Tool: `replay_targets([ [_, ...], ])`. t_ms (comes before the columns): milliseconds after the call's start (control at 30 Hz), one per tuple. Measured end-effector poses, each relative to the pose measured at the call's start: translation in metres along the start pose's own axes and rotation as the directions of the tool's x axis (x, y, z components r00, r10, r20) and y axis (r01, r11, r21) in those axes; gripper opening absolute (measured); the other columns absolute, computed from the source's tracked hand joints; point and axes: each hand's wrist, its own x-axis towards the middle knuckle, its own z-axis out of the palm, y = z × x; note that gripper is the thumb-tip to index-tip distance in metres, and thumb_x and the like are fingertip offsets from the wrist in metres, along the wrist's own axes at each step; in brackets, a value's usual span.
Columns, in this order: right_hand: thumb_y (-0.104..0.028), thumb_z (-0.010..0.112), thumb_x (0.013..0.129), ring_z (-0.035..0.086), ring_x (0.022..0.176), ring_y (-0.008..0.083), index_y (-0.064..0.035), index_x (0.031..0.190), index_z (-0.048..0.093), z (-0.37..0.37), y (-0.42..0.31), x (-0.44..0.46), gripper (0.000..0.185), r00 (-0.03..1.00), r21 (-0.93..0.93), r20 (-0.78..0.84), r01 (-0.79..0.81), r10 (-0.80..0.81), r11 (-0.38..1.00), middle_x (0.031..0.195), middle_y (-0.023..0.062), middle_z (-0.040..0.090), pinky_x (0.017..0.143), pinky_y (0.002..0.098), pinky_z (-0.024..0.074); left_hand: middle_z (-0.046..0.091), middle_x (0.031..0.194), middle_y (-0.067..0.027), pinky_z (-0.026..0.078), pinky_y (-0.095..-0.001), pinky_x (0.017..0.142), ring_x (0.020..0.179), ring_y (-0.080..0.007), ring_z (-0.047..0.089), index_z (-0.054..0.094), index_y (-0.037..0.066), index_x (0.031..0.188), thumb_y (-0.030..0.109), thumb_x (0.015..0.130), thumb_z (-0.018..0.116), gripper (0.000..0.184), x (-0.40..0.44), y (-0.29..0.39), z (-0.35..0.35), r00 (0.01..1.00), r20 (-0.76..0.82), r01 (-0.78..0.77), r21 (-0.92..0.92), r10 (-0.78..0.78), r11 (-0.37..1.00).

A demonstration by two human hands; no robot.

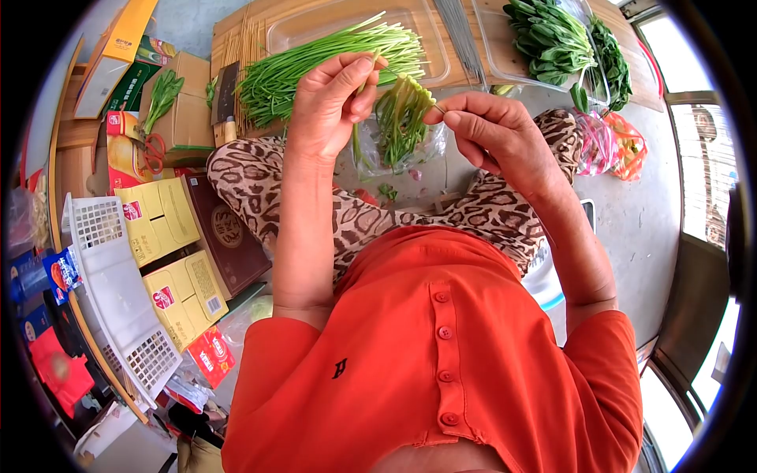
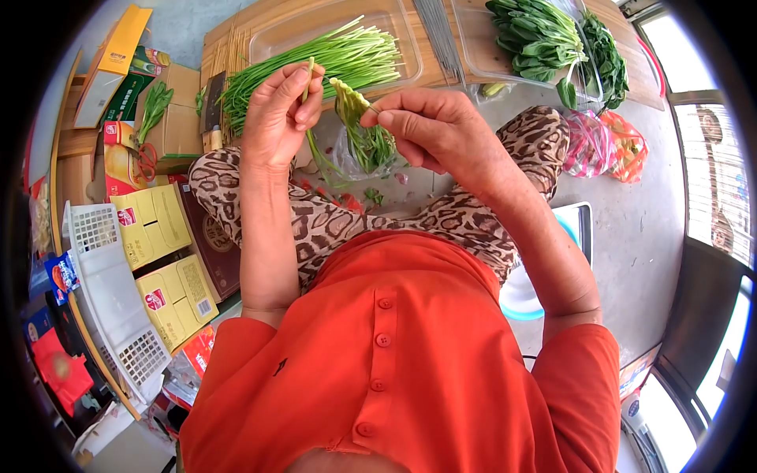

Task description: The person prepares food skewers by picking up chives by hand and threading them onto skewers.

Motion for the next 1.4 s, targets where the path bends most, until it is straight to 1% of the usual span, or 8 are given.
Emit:
replay_targets([
  [267,-0.021,0.050,0.096,0.029,0.043,0.0000,-0.0043,0.104,0.065,0.007,-0.001,0.004,0.024,0.999,0.032,-0.041,0.019,-0.018,0.999,0.052,-0.0075,0.040,0.040,0.0165,0.0204,0.064,0.080,-0.0029,0.037,-0.0188,0.049,0.058,-0.0062,0.049,0.067,0.001,0.096,0.013,0.087,0.063,0.015,-0.002,-0.008,0.005,1.000,0.001,-0.021,0.007,0.021,1.000],
  [433,-0.021,0.050,0.096,0.029,0.042,0.0000,-0.0044,0.104,0.065,0.002,-0.004,0.005,0.024,1.000,0.056,0.002,0.011,-0.012,0.998,0.051,-0.0073,0.039,0.040,0.0165,0.0203,0.066,0.100,-0.0097,0.048,-0.0286,0.082,0.091,-0.0152,0.061,0.064,0.000,0.105,0.014,0.090,0.059,0.020,0.008,-0.013,0.001,0.956,0.137,-0.287,0.264,0.259,0.921],
  [533,-0.023,0.050,0.096,0.028,0.041,0.0004,-0.0047,0.104,0.064,0.000,-0.010,0.003,0.024,1.000,0.059,0.021,-0.014,0.012,0.998,0.051,-0.0069,0.039,0.039,0.0169,0.0207,0.065,0.103,-0.0090,0.048,-0.0279,0.083,0.092,-0.0140,0.060,0.064,-0.001,0.104,0.014,0.091,0.058,0.021,0.010,-0.009,0.002,0.957,0.272,-0.163,0.215,0.102,0.963],
  [767,-0.024,0.050,0.096,0.029,0.041,0.0011,-0.0038,0.104,0.063,-0.007,-0.010,0.000,0.026,0.999,0.017,0.028,-0.032,0.031,0.999,0.051,-0.0063,0.040,0.039,0.0173,0.0214,0.066,0.098,-0.0059,0.047,-0.0248,0.081,0.089,-0.0097,0.059,0.065,-0.001,0.103,0.013,0.089,0.061,0.020,0.009,-0.010,0.001,0.973,0.226,-0.119,0.338,0.042,0.934],
  [1033,-0.022,0.051,0.095,0.030,0.043,0.0005,-0.0042,0.103,0.064,-0.010,-0.008,-0.003,0.023,1.000,-0.144,0.024,0.010,-0.007,0.990,0.053,-0.0071,0.040,0.040,0.0173,0.0218,0.062,0.076,0.0003,0.044,-0.0193,0.058,0.065,-0.0047,0.054,0.067,-0.002,0.088,0.015,0.087,0.065,0.017,0.004,-0.011,0.006,0.968,0.241,-0.135,0.274,0.068,0.952],
  [1167,-0.021,0.051,0.095,0.030,0.043,0.0001,-0.0049,0.101,0.064,-0.008,-0.007,-0.005,0.022,1.000,-0.161,0.020,0.005,-0.002,0.987,0.053,-0.0074,0.039,0.040,0.0176,0.0218,0.060,0.072,0.0012,0.044,-0.0196,0.057,0.063,-0.0049,0.054,0.068,-0.002,0.086,0.016,0.086,0.066,0.018,-0.002,-0.010,0.008,0.976,0.212,-0.110,0.324,0.042,0.940],
  [1233,-0.022,0.051,0.095,0.030,0.044,-0.0003,-0.0056,0.098,0.064,-0.009,-0.002,-0.003,0.021,1.000,-0.143,0.001,0.005,-0.005,0.990,0.053,-0.0075,0.040,0.041,0.0179,0.0209,0.057,0.083,0.0022,0.042,-0.0211,0.073,0.077,-0.0059,0.051,0.068,-0.003,0.089,0.012,0.086,0.066,0.016,0.001,-0.010,0.006,0.967,0.253,-0.046,0.297,-0.032,0.954],
  [1400,-0.018,0.054,0.093,0.038,0.051,0.0022,-0.0035,0.093,0.064,-0.016,0.004,0.002,0.017,1.000,-0.081,0.012,-0.023,0.024,0.996,0.056,-0.0052,0.044,0.046,0.0179,0.0277,0.051,0.078,0.0032,0.039,-0.0207,0.069,0.074,-0.0048,0.047,0.067,-0.003,0.082,0.013,0.085,0.067,0.016,0.005,-0.014,0.013,0.969,0.215,0.033,0.369,-0.120,0.929],
])
